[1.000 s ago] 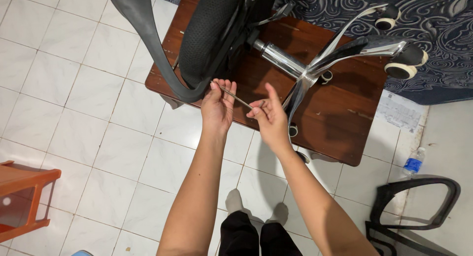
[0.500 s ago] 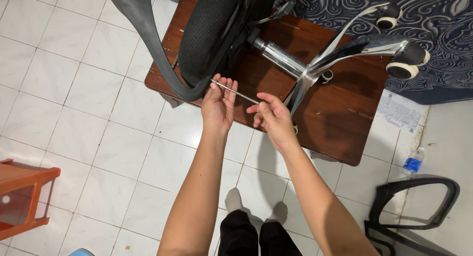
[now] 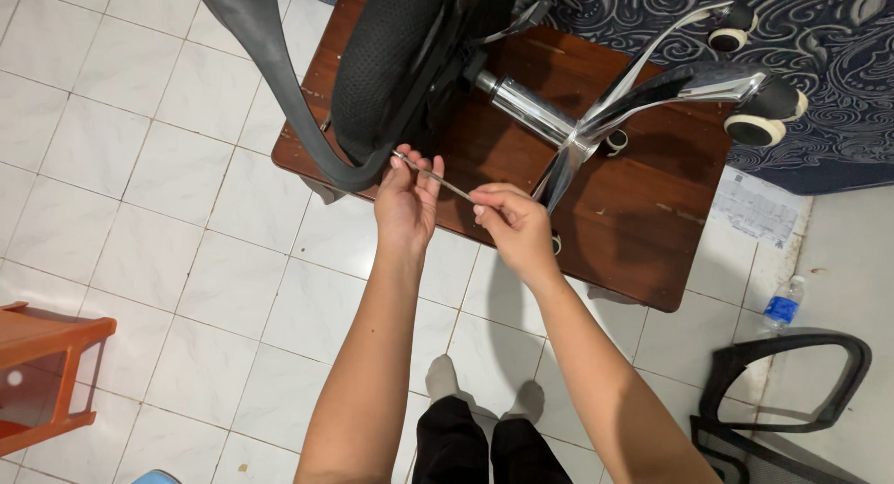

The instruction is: The person disassembles an office chair by removing the backrest and seat using an Allen key, then reassembles the chair by reattaching the backrest and seat to the base and tightening the screws.

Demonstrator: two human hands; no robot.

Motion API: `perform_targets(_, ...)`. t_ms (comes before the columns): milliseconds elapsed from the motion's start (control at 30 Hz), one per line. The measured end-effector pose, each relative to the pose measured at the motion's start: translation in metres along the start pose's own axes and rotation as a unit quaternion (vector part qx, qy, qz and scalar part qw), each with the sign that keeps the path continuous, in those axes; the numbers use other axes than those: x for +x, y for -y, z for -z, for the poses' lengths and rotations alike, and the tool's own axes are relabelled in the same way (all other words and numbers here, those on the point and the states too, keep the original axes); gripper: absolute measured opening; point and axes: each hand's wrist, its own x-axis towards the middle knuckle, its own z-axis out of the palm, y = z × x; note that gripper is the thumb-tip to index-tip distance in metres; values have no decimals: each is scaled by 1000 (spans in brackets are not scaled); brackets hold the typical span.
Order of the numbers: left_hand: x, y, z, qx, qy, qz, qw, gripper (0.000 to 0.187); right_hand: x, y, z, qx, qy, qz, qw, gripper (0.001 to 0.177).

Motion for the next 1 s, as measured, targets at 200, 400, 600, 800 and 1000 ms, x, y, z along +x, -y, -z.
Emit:
perform_targets(200,2,3,4,-26,20,6,999,22,5,-1,-4,48,-58,-62,995,27)
perform_targets(400,-2,3,3,-39,47,4,998,21,14,-17,-1,225,-46,-276,933,32)
perform_targets(600,-4,4,-2,-66,53,4,996,25,0,-10,-9,48,-64,-147,986,24)
perform_targets(800,-6,7,-4,-79,35,3,996,26,-5,13,-13,-80,-64,8,995,18)
perform_targets(1000,-16,12,-1,85,11,-2,996,25,-15,34,-3,-126,-79,25,989,17)
